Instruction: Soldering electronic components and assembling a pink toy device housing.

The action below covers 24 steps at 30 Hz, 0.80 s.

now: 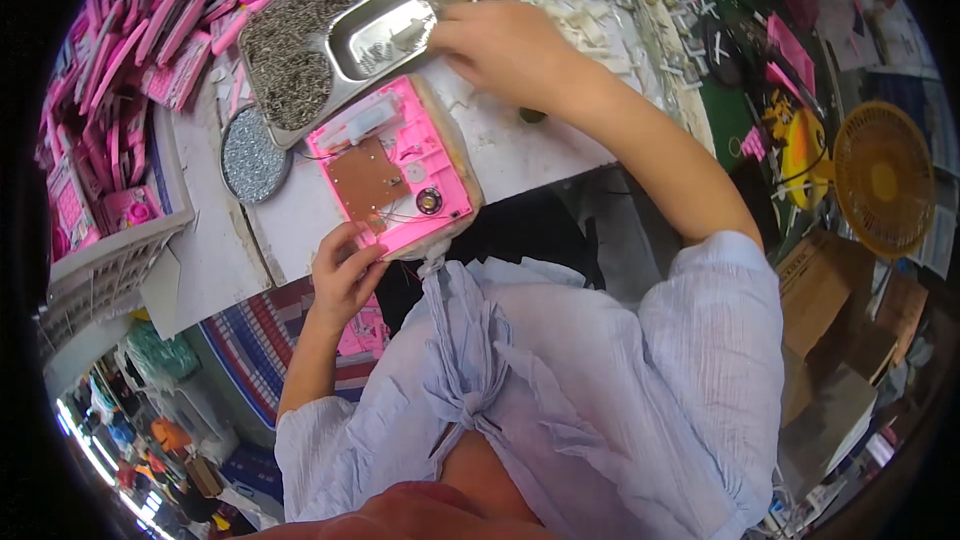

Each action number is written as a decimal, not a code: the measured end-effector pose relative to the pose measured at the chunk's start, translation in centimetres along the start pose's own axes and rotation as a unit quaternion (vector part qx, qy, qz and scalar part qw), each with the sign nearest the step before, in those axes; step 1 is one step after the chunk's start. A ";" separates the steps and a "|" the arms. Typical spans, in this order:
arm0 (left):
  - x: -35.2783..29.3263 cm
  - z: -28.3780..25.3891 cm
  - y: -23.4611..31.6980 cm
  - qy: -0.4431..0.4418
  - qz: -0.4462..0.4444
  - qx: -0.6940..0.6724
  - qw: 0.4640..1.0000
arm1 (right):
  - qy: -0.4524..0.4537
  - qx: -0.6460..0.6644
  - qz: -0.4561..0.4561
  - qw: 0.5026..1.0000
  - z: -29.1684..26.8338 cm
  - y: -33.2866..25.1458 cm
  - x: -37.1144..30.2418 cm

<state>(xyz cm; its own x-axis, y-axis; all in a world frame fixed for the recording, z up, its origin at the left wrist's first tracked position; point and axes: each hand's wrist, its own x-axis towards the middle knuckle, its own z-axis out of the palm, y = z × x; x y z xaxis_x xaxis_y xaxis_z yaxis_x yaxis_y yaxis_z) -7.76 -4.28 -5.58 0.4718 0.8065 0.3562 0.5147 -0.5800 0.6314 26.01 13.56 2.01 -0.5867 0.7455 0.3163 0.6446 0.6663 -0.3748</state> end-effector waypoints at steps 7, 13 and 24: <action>1.5 -2.4 1.6 -0.063 -0.043 -0.046 0.996 | -0.236 -0.136 -0.059 0.960 5.4 1.9 10.2; 13.1 -5.1 -0.5 0.081 -0.021 0.053 0.995 | -0.004 0.012 -0.021 1.000 1.0 2.8 8.2; 27.5 1.9 -6.5 -0.219 -0.069 0.314 0.921 | 0.156 0.293 0.236 0.913 -3.9 -0.5 -5.4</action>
<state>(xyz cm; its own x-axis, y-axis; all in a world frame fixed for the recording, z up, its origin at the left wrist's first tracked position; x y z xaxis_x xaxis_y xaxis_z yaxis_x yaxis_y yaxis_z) 3.19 21.41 -1.17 0.5429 0.8343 -0.0961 0.8397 -0.5373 0.0790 30.79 9.27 3.90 -0.0841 0.9766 0.1979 0.3637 0.2150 -0.9064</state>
